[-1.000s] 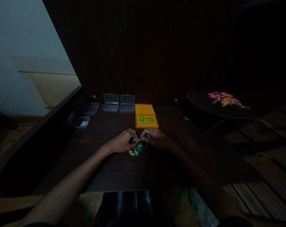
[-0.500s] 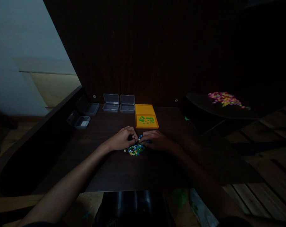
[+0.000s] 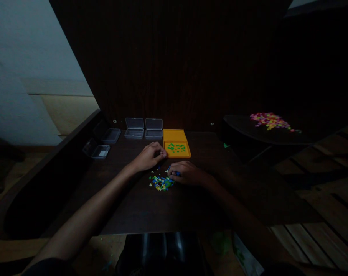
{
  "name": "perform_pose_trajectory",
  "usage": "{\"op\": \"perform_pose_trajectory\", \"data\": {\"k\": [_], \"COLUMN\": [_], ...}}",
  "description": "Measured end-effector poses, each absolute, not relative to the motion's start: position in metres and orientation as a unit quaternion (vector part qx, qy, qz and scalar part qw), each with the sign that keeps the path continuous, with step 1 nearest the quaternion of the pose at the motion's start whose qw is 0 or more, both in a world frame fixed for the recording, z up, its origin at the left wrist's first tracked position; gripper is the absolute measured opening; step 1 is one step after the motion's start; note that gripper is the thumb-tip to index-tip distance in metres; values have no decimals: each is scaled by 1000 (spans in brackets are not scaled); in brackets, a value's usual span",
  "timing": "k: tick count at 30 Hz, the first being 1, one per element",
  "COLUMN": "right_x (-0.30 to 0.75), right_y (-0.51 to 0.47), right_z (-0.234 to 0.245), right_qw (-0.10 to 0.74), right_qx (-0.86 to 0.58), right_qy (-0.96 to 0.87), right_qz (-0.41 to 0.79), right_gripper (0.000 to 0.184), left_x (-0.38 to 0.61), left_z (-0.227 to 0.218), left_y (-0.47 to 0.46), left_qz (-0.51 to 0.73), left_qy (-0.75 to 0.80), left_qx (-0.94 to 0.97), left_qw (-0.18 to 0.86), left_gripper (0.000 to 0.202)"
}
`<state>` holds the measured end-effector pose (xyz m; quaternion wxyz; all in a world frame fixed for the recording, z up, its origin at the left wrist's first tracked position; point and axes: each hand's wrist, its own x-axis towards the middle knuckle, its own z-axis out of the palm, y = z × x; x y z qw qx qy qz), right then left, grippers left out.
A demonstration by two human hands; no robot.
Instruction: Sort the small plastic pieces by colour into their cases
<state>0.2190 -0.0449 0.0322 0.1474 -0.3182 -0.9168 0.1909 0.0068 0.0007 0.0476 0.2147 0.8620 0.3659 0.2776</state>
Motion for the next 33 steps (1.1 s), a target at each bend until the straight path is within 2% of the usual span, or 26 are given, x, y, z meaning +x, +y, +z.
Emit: {"op": "perform_pose_trajectory", "data": {"k": [8, 18, 27, 33], "right_x": [221, 221, 225, 228], "right_y": [-41, -36, -28, -23], "right_z": [31, 34, 28, 24], "right_qw": [199, 340, 385, 401], "right_qx": [-340, -372, -405, -436], "right_qy": [-890, -838, -808, -782], "right_qz": [227, 210, 189, 192], "right_gripper": [6, 5, 6, 9], "left_x": [33, 48, 53, 49], "left_z": [42, 45, 44, 46], "left_y": [38, 50, 54, 56], "left_qz": [183, 98, 116, 200], "left_qy": [394, 483, 534, 519], "left_qx": [890, 868, 836, 827], "left_qw": [136, 65, 48, 80], "left_gripper": [14, 14, 16, 22]}}
